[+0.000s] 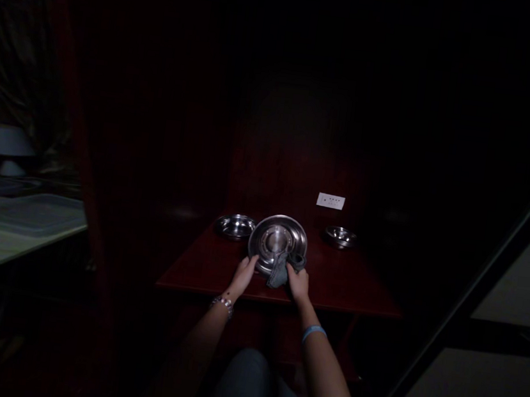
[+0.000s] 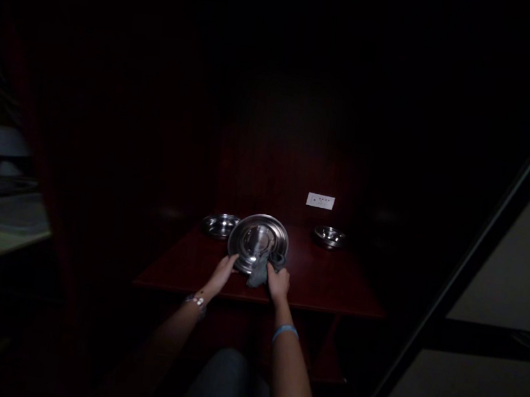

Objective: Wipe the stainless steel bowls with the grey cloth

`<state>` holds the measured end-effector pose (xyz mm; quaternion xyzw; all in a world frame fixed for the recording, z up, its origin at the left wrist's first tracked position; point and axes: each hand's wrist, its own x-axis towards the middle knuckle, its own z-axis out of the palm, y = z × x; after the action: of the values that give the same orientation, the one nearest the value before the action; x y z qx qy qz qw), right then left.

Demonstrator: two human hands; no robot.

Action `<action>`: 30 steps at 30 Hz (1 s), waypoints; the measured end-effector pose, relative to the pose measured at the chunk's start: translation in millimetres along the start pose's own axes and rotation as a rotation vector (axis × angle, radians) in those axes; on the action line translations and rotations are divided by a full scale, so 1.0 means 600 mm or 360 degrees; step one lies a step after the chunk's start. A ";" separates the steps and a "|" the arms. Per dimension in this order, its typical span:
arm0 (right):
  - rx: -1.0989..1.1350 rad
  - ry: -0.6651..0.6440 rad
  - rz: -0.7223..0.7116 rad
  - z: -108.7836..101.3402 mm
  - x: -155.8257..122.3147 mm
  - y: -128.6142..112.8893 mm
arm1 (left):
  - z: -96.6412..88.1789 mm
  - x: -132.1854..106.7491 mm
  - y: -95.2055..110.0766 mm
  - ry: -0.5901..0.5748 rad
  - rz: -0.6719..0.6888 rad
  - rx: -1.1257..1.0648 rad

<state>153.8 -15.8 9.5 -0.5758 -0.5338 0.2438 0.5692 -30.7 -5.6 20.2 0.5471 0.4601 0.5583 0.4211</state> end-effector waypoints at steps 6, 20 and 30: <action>0.0135 -0.0042 -0.0022 0.000 0.008 0.011 | -0.001 -0.016 0.020 -0.0044 0.0019 -0.0033; 0.0285 -0.0002 -0.0051 -0.003 0.005 0.005 | 0.017 -0.014 0.000 -0.0218 0.0283 0.0299; 0.0221 -0.0013 -0.0069 -0.004 0.001 0.001 | 0.015 0.001 -0.009 -0.0166 0.0215 0.0192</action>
<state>156.4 -16.1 9.8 -0.5222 -0.5302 0.2702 0.6109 -22.2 -3.1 15.1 0.6295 0.4326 0.5273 0.3721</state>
